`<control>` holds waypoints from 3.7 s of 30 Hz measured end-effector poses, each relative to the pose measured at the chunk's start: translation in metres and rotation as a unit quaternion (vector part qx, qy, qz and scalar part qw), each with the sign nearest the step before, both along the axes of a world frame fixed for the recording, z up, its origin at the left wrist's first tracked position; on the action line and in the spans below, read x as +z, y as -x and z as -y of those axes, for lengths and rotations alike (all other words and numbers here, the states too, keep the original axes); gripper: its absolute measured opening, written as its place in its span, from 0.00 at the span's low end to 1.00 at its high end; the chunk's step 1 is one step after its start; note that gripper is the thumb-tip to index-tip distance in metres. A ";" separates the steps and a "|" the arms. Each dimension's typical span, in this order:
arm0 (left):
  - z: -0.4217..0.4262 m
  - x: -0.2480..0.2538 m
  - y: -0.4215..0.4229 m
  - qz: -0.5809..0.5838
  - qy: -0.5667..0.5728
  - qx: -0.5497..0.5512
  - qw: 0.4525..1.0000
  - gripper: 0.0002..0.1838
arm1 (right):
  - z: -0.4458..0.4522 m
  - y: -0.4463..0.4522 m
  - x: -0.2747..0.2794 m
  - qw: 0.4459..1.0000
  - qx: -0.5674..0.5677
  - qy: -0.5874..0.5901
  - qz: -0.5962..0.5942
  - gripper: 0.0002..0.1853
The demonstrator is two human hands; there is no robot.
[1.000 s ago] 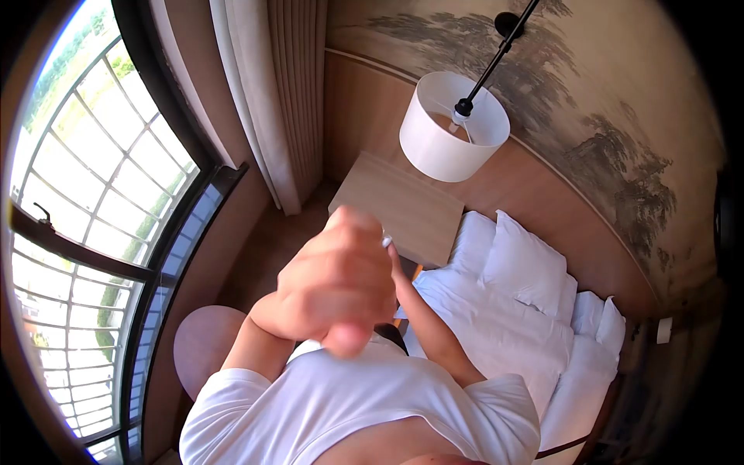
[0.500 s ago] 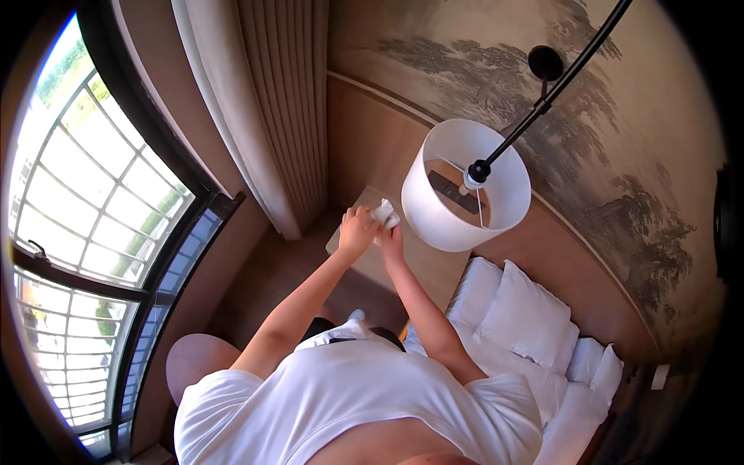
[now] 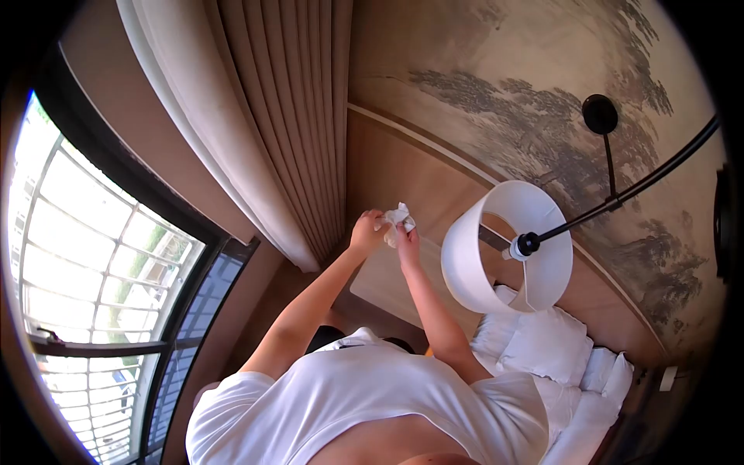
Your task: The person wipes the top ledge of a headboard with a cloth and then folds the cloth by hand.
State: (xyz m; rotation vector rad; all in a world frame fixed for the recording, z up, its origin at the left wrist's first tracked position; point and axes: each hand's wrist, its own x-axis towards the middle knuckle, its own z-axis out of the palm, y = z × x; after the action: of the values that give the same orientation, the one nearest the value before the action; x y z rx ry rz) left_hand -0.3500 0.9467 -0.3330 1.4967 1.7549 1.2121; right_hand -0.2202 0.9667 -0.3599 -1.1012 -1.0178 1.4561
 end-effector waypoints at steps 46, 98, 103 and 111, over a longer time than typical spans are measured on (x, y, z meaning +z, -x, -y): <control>-0.314 0.053 0.027 -0.020 -0.134 0.017 0.991 0.12 | -0.218 0.019 0.104 0.805 -0.362 -0.191 0.430 0.28; -0.301 0.013 0.232 -0.282 -0.208 0.024 0.936 0.15 | -0.256 0.138 0.054 0.644 0.031 -0.368 0.670 0.33; -0.309 0.004 0.245 -0.253 -0.216 0.004 0.943 0.16 | -0.264 0.157 0.053 0.628 0.056 -0.386 0.673 0.35; -0.305 0.006 0.274 -0.259 -0.185 0.059 0.946 0.20 | -0.272 0.191 0.051 0.609 0.060 -0.391 0.687 0.35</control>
State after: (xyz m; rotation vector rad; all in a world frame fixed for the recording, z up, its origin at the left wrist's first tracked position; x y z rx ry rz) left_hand -0.6239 1.2516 -0.3273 2.1087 2.0500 1.3503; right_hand -0.4117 1.2384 -0.3094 -1.3432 -2.4720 -0.2299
